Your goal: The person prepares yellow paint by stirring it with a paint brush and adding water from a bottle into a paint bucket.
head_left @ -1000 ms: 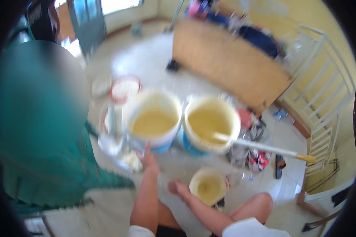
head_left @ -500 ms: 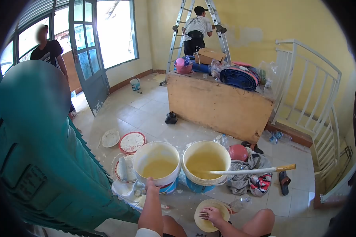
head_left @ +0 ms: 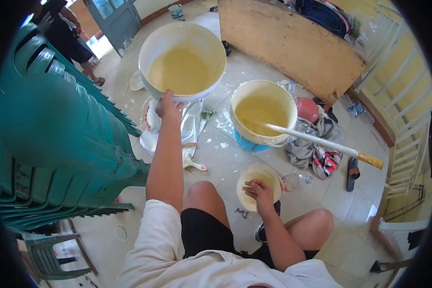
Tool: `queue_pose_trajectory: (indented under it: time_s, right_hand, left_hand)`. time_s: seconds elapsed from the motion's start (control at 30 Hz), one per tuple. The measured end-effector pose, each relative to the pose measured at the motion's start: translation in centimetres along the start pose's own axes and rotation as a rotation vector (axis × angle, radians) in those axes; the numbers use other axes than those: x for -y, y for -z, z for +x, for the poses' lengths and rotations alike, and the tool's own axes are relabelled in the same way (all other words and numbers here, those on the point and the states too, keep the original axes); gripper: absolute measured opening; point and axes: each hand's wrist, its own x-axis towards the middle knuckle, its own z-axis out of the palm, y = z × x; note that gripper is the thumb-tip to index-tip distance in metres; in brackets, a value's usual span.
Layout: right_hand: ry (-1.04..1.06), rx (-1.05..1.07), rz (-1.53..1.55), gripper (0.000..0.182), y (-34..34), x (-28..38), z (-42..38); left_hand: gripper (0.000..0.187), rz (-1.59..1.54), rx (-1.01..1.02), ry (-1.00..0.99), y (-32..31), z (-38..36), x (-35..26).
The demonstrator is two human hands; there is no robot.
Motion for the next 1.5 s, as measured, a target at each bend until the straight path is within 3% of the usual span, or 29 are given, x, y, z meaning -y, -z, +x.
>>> queue_pose_trajectory:
  time_s: [0.13, 0.23, 0.33, 0.57, 0.6, 0.77, 0.97, 1.0, 1.1, 1.13, 1.2, 1.23, 1.33, 1.37, 1.43, 1.5]
  right_hand:
    - [0.029, 0.037, 0.057, 0.017, -1.0, 0.9, 0.8]
    - [0.026, 0.093, 0.029, 0.019, -2.1, 3.5, 0.5]
    - [-0.022, 0.117, 0.011, 0.02, -1.8, 7.3, -1.2]
    - [-0.153, -0.033, -0.047, 0.021, 1.4, 14.2, -10.9]
    - [-0.166, -0.074, -0.013, 0.015, 1.3, 15.1, -13.1]
    - [-0.247, -0.271, -0.007, 0.018, 1.9, 19.4, -24.1]
    - [-0.362, -0.342, -0.241, 0.017, 6.4, 13.2, -26.4]
    - [-0.347, -0.281, -0.448, 0.023, 6.7, 12.7, -25.9]
    - [-0.284, -0.129, -0.563, 0.035, 3.4, 15.3, -25.1]
    - [-0.314, -0.096, -0.547, 0.035, 3.5, 13.3, -25.1]
    - [-0.176, 0.048, -0.641, 0.057, 3.5, 9.0, -25.4]
    - [-0.195, 0.057, -0.628, 0.057, 3.2, 7.3, -25.6]
    - [-0.503, -0.131, -0.273, 0.08, 1.8, 4.0, -25.6]
    - [-0.512, -0.137, -0.271, 0.08, 1.7, 2.8, -25.3]
    - [-0.533, -0.234, 0.107, 0.068, 1.7, 0.4, -24.3]
    - [-0.564, -0.279, 0.012, 0.06, 1.9, -0.2, -22.7]
  left_hand:
    - [0.036, -0.023, 0.154, -0.192, -1.5, -4.9, -3.0]
    - [0.03, -0.056, 0.194, -0.202, -2.3, -11.2, -5.6]
    - [0.039, 0.008, 0.242, -0.196, -2.1, -16.7, -8.0]
    - [0.033, 0.063, 0.184, 0.053, -0.3, -30.1, -14.6]
    - [0.034, 0.121, 0.17, 0.084, 0.2, -32.0, -15.3]
    - [0.04, 0.373, 0.044, 0.285, 4.3, -40.8, -18.9]
    - [0.04, 0.64, -0.094, 0.471, 9.9, -46.2, -18.5]
    - [0.037, 0.689, -0.139, 0.491, 11.2, -46.4, -17.6]
    - [0.035, 0.819, -0.261, 0.539, 13.0, -46.0, -14.6]
    - [0.038, 0.845, -0.28, 0.554, 14.1, -45.6, -13.5]
    - [0.041, 0.89, -0.318, 0.567, 16.4, -44.6, -11.4]
    - [0.044, 0.915, -0.332, 0.545, 17.3, -44.2, -10.2]
    - [0.049, 0.971, -0.372, 0.546, 18.8, -43.6, -8.4]
    - [0.052, 0.997, -0.38, 0.559, 19.1, -43.3, -7.9]
    - [0.05, 1.002, -0.398, 0.539, 19.6, -42.9, -6.9]
    - [0.049, 1.005, -0.412, 0.52, 19.4, -42.7, -5.9]
